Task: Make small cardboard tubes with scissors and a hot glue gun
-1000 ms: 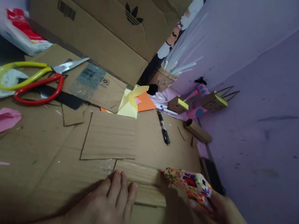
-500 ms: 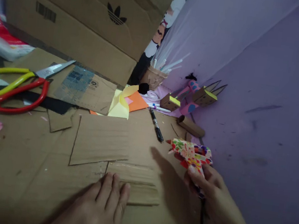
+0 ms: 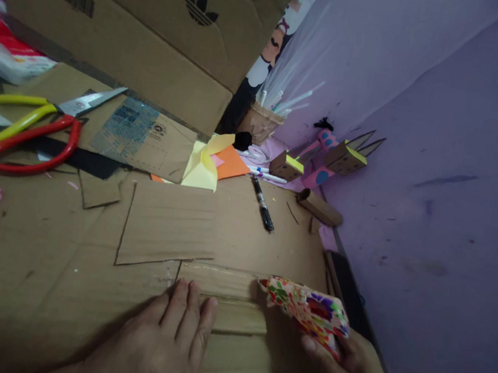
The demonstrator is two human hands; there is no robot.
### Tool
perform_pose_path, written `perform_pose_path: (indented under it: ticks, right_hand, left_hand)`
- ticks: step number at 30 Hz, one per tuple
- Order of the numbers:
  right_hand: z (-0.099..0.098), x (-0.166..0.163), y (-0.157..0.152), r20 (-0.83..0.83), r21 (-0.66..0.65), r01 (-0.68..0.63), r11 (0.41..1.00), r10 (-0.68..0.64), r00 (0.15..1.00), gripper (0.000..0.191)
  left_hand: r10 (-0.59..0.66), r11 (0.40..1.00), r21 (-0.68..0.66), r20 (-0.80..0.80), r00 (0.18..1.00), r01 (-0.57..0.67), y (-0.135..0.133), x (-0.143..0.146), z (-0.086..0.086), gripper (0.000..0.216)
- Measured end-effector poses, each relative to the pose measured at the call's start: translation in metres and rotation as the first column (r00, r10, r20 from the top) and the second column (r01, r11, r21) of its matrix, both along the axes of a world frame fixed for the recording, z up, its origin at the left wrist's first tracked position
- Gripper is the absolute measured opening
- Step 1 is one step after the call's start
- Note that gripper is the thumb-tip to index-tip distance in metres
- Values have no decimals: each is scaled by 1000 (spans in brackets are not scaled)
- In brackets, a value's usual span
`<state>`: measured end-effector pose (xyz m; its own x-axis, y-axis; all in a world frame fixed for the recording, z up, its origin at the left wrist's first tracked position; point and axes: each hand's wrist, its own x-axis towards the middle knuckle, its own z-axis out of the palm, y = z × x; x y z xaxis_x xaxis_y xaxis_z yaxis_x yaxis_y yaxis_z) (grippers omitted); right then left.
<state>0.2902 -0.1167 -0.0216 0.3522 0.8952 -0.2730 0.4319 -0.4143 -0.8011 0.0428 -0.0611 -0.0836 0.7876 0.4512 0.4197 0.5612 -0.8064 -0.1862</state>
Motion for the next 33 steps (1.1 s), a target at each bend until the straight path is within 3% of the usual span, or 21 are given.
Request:
perform_pose_path:
  ticks: [8,16,22,28,33]
  right_hand:
    - [-3,1,5,-57,-14,-64,998,63,996,33]
    - [-4,-3,5,-75,14,9,1000,-8,997,35]
    - [-7,4,2,-16,-4,-58,998,58,998,37]
    - [-7,2,6,-66,-9,-101,995,100,993,35]
    - [0,-7,7,-74,54,-11,998,15,997,32]
  left_hand:
    - [-8,1000,-14,-15,1000,7,1,0,6,35]
    - [-20,1000,-10,-3,1000,20,2,-1,4,34]
    - [-8,1000,2,37,999,8,1,2,-1,35]
    - [-13,1000,-7,8,1000,13,0,0,-1,35]
    - [-5,1000,-9,6,1000,5,0,0,1,35]
